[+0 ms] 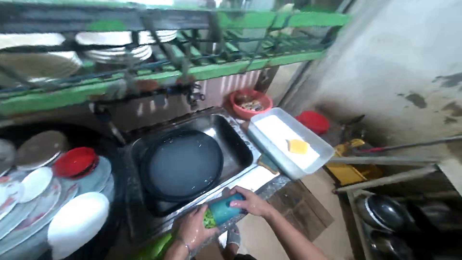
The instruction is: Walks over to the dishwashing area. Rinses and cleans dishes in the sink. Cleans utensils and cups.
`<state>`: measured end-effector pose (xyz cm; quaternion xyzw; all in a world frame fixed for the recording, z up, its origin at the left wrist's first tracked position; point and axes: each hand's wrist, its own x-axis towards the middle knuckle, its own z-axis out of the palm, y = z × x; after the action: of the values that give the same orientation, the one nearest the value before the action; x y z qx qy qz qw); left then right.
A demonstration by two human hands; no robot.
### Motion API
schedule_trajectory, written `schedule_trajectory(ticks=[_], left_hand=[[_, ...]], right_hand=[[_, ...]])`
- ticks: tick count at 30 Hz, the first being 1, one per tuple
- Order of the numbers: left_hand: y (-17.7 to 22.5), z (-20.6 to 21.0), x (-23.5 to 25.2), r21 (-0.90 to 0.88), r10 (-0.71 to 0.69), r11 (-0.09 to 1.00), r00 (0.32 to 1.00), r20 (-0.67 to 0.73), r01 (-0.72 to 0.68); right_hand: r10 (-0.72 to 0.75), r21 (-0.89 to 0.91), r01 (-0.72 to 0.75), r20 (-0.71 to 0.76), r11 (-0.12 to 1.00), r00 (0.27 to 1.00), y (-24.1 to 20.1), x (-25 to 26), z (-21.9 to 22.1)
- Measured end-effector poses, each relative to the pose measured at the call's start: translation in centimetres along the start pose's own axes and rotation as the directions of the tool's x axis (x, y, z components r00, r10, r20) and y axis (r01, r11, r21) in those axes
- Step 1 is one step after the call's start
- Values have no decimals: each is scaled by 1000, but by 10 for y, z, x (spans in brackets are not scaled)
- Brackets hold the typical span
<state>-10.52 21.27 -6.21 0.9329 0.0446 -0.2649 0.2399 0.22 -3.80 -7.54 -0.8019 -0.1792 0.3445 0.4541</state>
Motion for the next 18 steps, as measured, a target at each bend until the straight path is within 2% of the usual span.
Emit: schedule_trajectory(ticks=[3, 5, 7, 9, 10, 11, 12, 13, 14, 15, 16, 18], left_hand=[[18, 13, 21, -133, 29, 990, 993, -116, -45], [33, 19, 35, -134, 104, 984, 987, -125, -120], [55, 15, 42, -148, 76, 985, 995, -72, -86], [67, 13, 49, -356, -9, 934, 996, -91, -24], [71, 15, 54, -532, -50, 846, 990, -132, -28], [77, 17, 56, -726, -74, 685, 985, -155, -63], [85, 18, 58, -891, -54, 439, 986, -157, -118], [94, 19, 62, -972, 29, 167, 986, -162, -165], [106, 17, 69, -983, 167, -55, 969, -184, -177], [120, 12, 77, -966, 326, -205, 920, -219, -157], [137, 7, 88, -952, 470, -271, 844, -259, -141], [174, -4, 107, -946, 641, -305, 712, -287, -107]], right_hand=[[64, 121, -50, -111, 991, 992, 14, -14, -32], [66, 66, -59, -116, 996, 991, 15, -20, -47], [77, -42, -86, -191, 995, 979, 3, -27, -61], [40, -127, -87, -338, 988, 940, -16, -39, -86], [3, -133, -64, -418, 989, 909, -25, -48, -101], [-30, -114, -30, -488, 993, 873, -31, -59, -118], [-49, -83, 5, -541, 997, 840, -35, -69, -137], [-56, -53, 31, -571, 998, 819, -37, -75, -156], [-60, -32, 51, -590, 998, 805, -36, -78, -175], [-58, -13, 63, -597, 998, 800, -33, -77, -191], [-50, 4, 64, -590, 998, 806, -29, -76, -203], [-22, 43, 55, -550, 998, 835, -21, -72, -216]])
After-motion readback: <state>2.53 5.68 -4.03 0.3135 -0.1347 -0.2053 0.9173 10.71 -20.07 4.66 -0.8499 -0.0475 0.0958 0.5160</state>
